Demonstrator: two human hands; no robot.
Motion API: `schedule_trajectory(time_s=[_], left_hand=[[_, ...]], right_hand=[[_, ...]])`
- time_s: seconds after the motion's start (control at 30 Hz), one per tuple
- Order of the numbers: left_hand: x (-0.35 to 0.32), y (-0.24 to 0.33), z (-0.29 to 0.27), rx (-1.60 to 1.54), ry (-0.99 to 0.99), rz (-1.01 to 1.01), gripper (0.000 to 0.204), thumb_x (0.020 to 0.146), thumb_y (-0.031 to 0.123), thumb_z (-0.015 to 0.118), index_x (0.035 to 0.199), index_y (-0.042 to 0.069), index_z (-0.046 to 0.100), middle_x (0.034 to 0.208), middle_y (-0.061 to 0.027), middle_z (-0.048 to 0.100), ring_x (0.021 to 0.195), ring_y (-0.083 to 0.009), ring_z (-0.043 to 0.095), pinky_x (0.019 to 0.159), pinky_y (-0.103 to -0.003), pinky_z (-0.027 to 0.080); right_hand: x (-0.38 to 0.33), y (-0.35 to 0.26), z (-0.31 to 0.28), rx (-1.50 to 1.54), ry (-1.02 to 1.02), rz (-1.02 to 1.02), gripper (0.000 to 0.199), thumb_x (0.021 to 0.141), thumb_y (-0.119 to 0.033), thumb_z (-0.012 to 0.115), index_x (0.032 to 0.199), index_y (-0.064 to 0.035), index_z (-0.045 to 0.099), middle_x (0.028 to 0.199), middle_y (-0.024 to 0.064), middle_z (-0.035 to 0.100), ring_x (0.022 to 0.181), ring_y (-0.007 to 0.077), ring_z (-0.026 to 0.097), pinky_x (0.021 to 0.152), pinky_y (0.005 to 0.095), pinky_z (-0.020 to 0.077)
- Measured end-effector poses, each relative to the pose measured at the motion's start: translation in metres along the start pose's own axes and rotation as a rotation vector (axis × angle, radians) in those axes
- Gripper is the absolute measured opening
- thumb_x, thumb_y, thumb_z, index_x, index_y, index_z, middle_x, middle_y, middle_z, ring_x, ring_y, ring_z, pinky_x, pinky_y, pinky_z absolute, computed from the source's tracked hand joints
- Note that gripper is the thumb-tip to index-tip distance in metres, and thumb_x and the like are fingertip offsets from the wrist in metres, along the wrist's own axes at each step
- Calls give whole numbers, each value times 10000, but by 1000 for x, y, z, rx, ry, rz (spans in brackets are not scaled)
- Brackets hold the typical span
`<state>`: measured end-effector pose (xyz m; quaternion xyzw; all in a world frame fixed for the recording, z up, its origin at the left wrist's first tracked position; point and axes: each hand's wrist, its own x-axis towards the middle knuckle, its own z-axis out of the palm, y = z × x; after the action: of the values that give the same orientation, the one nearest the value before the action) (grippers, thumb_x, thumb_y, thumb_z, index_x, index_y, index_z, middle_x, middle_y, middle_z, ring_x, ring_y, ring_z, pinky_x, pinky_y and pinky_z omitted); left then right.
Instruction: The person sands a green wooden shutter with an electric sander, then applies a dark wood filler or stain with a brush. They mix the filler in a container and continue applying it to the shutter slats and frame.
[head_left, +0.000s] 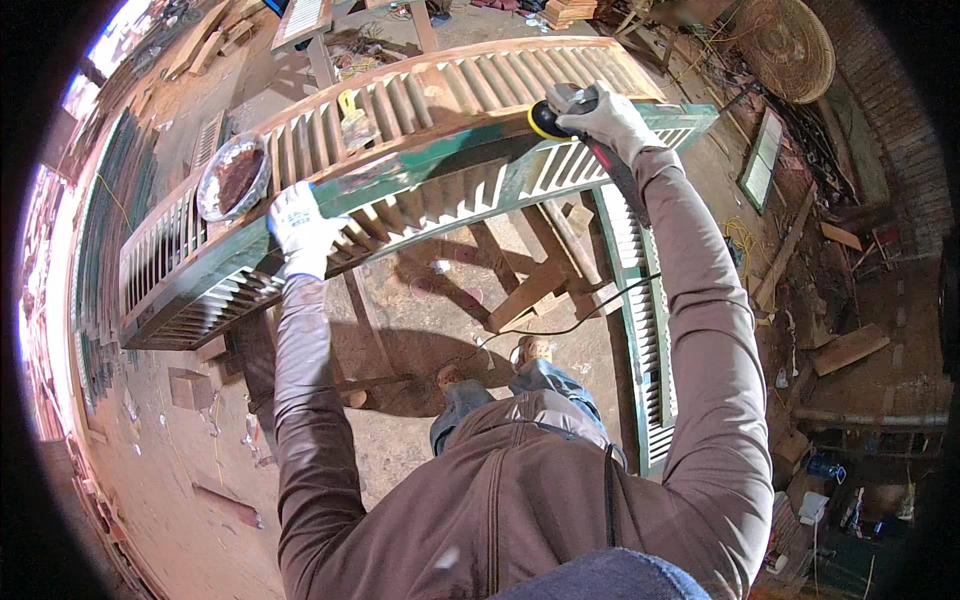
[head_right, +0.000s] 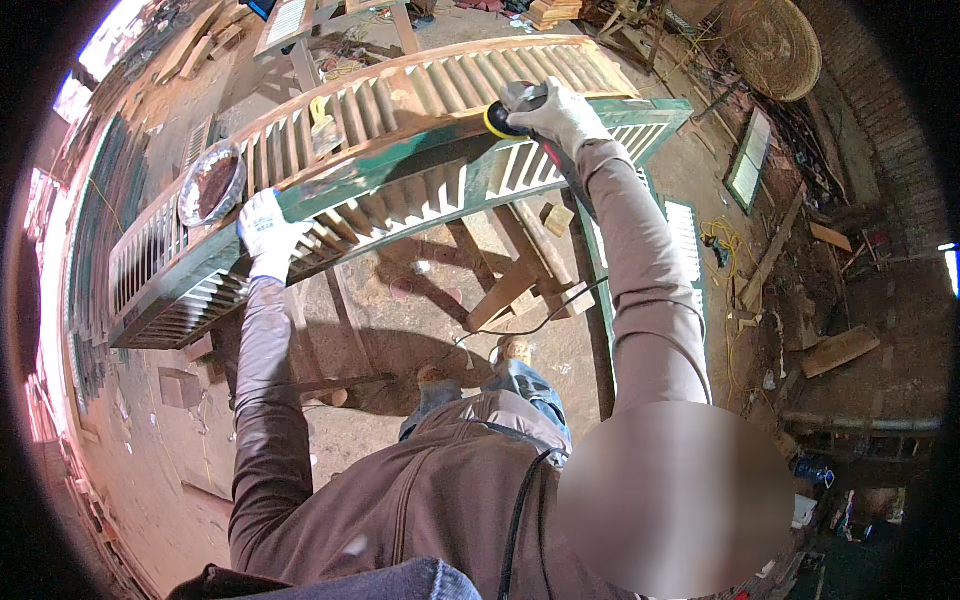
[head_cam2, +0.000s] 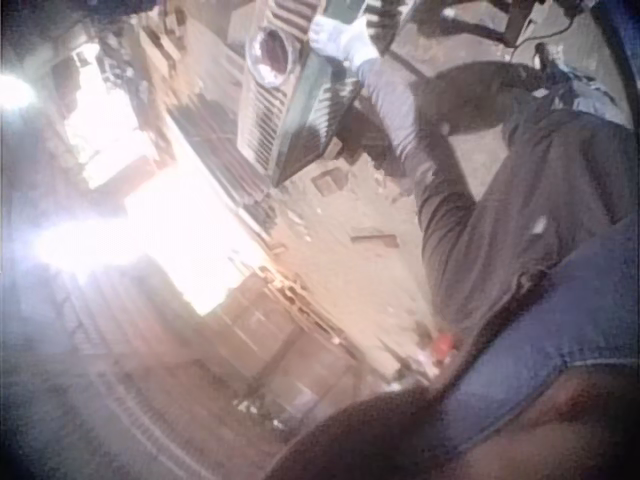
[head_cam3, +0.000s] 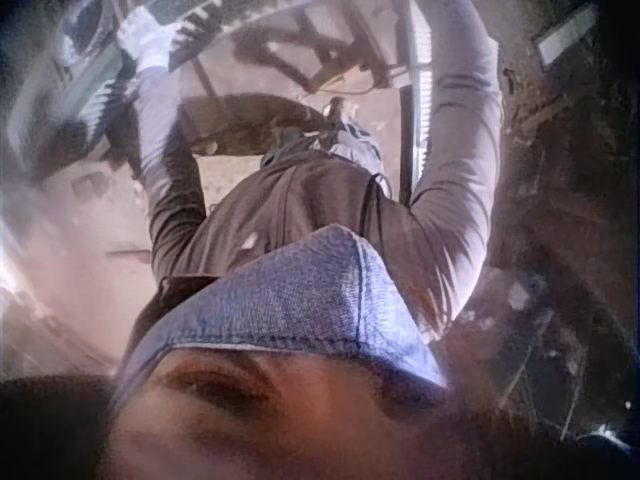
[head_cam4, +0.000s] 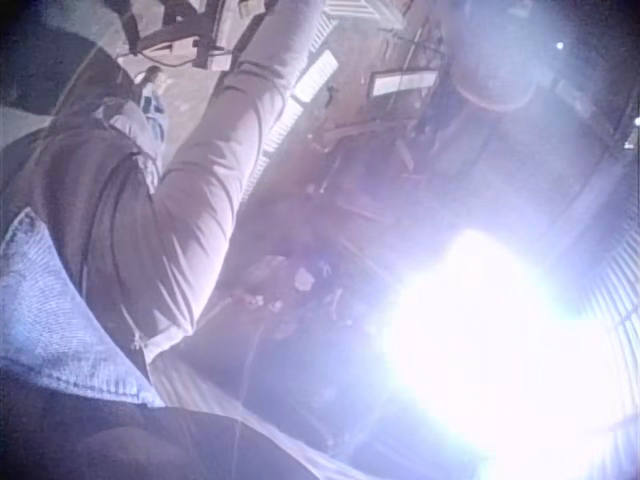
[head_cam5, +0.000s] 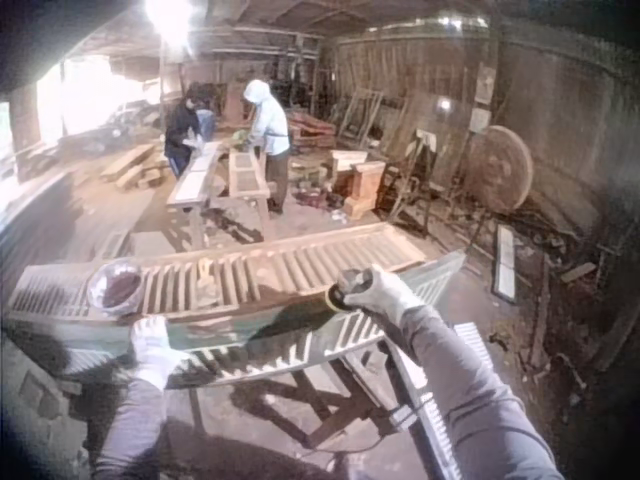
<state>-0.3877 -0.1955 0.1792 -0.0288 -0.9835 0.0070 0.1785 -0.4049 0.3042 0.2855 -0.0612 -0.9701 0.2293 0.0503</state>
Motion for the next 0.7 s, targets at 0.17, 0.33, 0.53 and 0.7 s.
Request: schedule_trajectory(time_s=[0.17, 0.33, 0.53, 0.7], left_hand=[[-1, 3, 6, 60, 39, 0, 945, 519, 549, 933, 1262, 105, 553, 1202, -102, 593, 1169, -312, 548, 1061, -462, 400], [-1, -6, 24, 79, 105, 32, 1012, 520, 543, 930, 1316, 63, 531, 1233, -137, 590, 1188, -341, 542, 1084, -479, 386], [-1, -7, 23, 131, 23, -3, 1037, 554, 523, 926, 1363, 30, 505, 1277, -168, 581, 1228, -362, 516, 1110, -480, 368], [3, 11, 13, 122, 27, 34, 916, 548, 476, 942, 1268, 44, 577, 1178, -150, 639, 1124, -341, 585, 1024, -465, 410]], right_hand=[[9, 69, -37, -3, -3, 18, 937, 648, -549, 864, 1343, 3, 563, 1247, 242, 680, 1164, 351, 666, 1000, 394, 518], [36, 148, -68, -50, 73, 11, 963, 623, -577, 878, 1324, 10, 575, 1241, 248, 676, 1146, 355, 670, 989, 395, 522], [49, 182, -85, -33, 52, 18, 924, 640, -578, 861, 1304, 2, 586, 1243, 239, 676, 1154, 355, 664, 989, 399, 516], [39, 137, -59, -39, 28, -49, 855, 653, -552, 843, 1275, -16, 606, 1202, 243, 692, 1127, 361, 677, 964, 414, 530]])
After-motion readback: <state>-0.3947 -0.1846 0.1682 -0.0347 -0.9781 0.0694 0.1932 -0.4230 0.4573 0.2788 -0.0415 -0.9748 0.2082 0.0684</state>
